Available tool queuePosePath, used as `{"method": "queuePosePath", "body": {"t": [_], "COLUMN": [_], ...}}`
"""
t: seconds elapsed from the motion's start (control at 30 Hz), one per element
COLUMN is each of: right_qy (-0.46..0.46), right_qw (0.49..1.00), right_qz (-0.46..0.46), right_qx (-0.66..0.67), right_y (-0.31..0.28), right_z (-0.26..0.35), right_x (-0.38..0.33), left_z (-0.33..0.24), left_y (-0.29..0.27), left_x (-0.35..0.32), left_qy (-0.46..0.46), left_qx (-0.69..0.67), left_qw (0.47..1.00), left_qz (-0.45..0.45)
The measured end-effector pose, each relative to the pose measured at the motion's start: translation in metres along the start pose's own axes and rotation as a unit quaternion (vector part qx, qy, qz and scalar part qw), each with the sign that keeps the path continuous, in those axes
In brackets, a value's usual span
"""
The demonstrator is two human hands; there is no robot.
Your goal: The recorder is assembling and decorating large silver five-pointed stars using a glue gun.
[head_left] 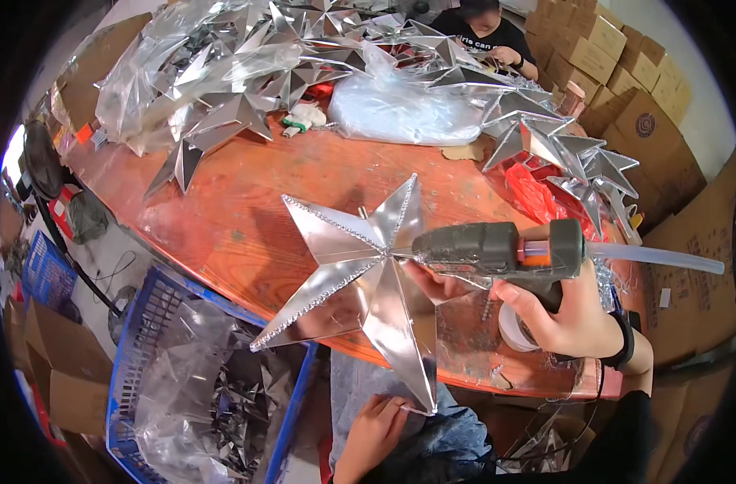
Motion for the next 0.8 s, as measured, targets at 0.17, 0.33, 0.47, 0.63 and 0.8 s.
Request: {"method": "queuePosePath", "body": {"t": [0.17,0.33,0.47,0.63,0.8], "right_qy": [0.038,-0.012,0.005,-0.038,-0.033], "right_qw": [0.999,1.0,1.0,0.999,0.998], "right_qz": [0.005,-0.009,0.008,0.016,0.013], "right_qx": [0.031,-0.006,-0.008,-0.034,-0.043], "right_y": [0.005,0.001,0.002,0.002,0.0], "right_z": [-0.005,0.007,0.005,0.01,0.009], "right_x": [-0.003,0.0,0.0,0.001,0.0], "left_z": [0.002,0.001,0.002,0.0,0.002], "left_y": [-0.003,-0.005,-0.005,-0.008,-0.005], "left_x": [-0.002,-0.002,-0.002,-0.002,-0.001], "left_qy": [0.002,-0.01,-0.019,-0.029,-0.022], "left_qx": [-0.004,-0.006,-0.018,-0.022,-0.019], "left_qw": [1.0,1.0,1.0,0.999,0.999], "left_qz": [-0.004,-0.007,-0.013,-0.019,-0.015]}}
Point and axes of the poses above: each hand's wrist, its own x-axis towards the middle knuckle, its own y-axis out of the palm, z = x × y, the point moved 7 cm from there along x, towards the middle knuckle, and after that the axes turned 2 degrees about -z, right-handed, at the moved point
